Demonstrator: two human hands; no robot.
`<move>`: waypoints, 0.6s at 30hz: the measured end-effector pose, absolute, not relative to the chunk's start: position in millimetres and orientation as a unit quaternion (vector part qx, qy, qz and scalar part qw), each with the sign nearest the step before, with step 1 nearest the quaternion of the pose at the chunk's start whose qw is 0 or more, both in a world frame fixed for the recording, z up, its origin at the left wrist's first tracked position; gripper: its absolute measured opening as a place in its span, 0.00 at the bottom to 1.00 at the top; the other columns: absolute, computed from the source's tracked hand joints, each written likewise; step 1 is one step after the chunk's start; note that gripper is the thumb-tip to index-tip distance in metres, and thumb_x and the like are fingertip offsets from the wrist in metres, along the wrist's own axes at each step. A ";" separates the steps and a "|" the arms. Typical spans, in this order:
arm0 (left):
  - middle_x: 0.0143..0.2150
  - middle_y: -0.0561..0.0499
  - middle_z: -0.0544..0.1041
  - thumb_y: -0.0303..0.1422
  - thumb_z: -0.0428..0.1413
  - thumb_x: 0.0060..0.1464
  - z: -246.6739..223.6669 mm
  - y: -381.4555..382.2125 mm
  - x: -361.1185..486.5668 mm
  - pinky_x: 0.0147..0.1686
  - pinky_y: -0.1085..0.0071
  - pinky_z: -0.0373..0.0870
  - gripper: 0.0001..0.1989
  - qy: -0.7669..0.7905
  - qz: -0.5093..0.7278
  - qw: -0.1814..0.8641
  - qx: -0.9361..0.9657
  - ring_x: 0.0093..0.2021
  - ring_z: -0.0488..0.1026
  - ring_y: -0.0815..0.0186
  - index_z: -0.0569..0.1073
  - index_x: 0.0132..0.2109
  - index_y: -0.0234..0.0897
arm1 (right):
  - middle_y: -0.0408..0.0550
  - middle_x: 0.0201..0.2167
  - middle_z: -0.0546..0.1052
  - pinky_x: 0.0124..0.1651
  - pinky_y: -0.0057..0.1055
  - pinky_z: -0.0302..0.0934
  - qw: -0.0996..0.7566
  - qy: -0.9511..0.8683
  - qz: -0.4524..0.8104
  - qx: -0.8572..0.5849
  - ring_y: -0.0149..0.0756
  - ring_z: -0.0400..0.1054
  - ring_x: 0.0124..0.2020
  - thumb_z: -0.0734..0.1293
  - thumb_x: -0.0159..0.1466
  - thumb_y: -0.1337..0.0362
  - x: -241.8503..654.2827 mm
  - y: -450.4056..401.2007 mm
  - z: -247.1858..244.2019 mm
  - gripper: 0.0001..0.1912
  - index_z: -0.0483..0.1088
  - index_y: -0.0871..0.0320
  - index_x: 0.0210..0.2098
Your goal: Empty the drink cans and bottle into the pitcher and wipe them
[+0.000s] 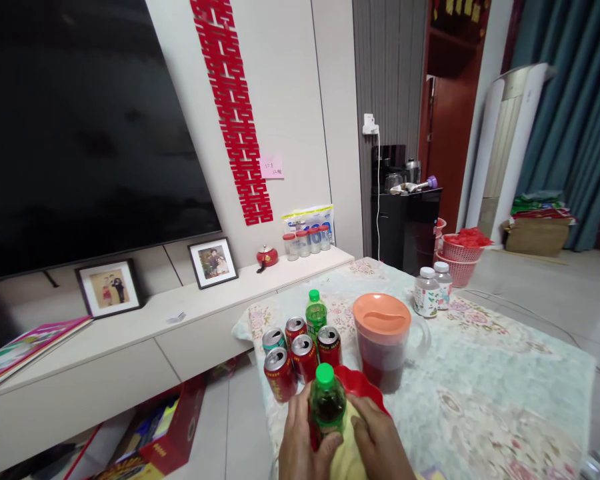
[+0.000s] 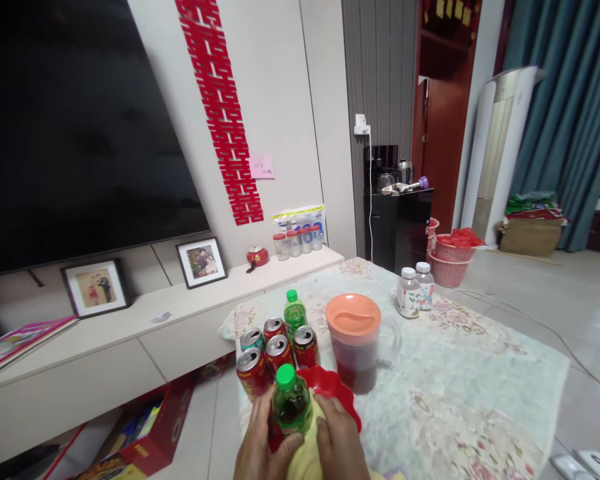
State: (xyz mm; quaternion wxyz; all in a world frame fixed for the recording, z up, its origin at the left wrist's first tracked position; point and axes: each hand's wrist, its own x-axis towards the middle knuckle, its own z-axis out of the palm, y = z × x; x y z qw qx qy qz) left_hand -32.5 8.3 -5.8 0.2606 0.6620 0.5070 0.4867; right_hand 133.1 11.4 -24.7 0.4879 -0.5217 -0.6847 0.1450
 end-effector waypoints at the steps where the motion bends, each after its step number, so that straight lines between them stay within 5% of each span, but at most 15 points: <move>1: 0.60 0.38 0.74 0.37 0.56 0.52 -5.3 8.7 -31.1 0.61 0.51 0.69 0.31 0.501 0.495 0.280 0.653 0.61 0.72 0.48 0.65 0.63 0.34 | 0.54 0.45 0.84 0.48 0.33 0.75 0.490 -0.687 0.141 -0.517 0.41 0.80 0.46 0.60 0.65 0.69 135.6 9.3 -18.7 0.20 0.78 0.57 0.52; 12: 0.61 0.37 0.74 0.39 0.57 0.54 9.4 2.1 -24.1 0.59 0.59 0.70 0.31 0.512 0.479 0.399 0.591 0.58 0.75 0.53 0.58 0.63 0.38 | 0.55 0.60 0.75 0.59 0.35 0.69 0.523 -0.722 -0.026 -0.451 0.42 0.72 0.59 0.62 0.68 0.70 130.0 3.6 -9.2 0.27 0.64 0.56 0.66; 18: 0.64 0.38 0.72 0.32 0.54 0.49 2.4 2.6 -35.9 0.64 0.59 0.65 0.36 0.499 0.438 0.363 0.654 0.64 0.70 0.53 0.57 0.65 0.35 | 0.48 0.41 0.84 0.48 0.30 0.75 0.464 -0.718 0.108 -0.508 0.38 0.80 0.42 0.60 0.65 0.71 127.0 12.6 -21.3 0.21 0.77 0.52 0.52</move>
